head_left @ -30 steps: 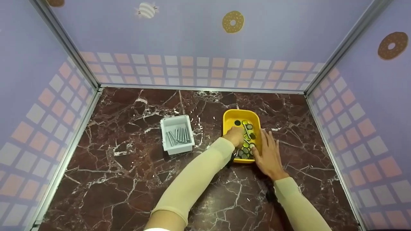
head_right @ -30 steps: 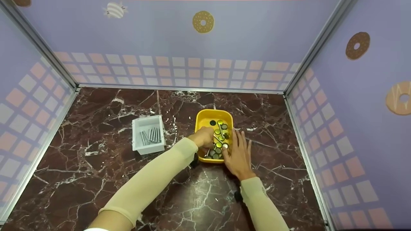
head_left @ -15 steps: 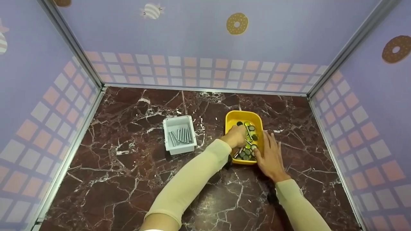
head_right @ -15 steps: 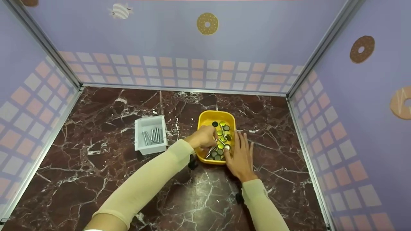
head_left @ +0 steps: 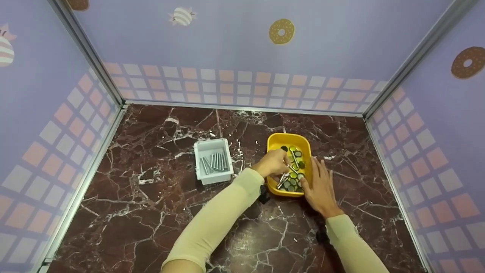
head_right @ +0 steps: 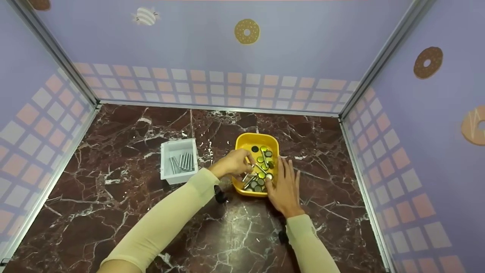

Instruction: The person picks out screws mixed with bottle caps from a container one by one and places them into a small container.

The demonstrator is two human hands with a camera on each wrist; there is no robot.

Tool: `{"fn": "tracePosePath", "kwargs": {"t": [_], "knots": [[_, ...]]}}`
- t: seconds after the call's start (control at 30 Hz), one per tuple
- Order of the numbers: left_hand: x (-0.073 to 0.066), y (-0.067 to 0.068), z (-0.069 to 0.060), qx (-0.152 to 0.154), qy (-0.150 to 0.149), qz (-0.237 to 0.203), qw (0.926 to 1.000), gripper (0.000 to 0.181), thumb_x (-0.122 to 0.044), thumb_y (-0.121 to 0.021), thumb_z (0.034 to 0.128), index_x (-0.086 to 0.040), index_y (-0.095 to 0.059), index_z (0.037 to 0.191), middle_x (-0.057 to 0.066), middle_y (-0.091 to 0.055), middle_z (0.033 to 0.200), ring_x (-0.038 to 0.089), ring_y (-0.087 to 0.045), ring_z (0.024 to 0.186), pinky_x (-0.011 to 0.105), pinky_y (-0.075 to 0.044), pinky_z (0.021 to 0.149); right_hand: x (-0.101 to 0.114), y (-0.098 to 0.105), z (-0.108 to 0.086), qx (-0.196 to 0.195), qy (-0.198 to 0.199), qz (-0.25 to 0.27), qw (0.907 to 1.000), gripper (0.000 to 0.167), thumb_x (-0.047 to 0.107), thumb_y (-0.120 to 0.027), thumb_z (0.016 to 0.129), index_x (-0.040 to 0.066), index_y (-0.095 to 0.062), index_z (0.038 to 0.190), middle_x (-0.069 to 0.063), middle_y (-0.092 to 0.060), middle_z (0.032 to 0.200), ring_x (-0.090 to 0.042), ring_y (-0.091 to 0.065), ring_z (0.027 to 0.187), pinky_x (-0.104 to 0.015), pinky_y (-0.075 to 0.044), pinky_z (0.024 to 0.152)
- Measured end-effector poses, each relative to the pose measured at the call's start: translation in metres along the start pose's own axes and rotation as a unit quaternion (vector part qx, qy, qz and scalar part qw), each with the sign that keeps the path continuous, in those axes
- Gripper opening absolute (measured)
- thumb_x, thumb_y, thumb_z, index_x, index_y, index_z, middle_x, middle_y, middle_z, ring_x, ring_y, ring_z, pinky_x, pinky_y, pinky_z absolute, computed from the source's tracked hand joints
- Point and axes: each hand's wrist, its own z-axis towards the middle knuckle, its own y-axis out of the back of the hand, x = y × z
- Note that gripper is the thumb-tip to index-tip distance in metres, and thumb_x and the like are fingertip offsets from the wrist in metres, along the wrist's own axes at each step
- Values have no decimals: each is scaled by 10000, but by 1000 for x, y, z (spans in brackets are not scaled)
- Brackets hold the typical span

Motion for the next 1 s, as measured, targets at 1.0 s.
{"fn": "tracePosePath", "kwargs": {"t": [1.0], "knots": [[73,78,-41,-523,-369,-1401,9881,340,14,-813,1033,11,-748,1367,234,-833,1245,136,-802,711,465,-742,794,3,0,0,60,-124,45,9999,830,354,-613,1167,56,-248,1850,-277,-325,1883,-550,-201,1790,-830,-84,1419]]}}
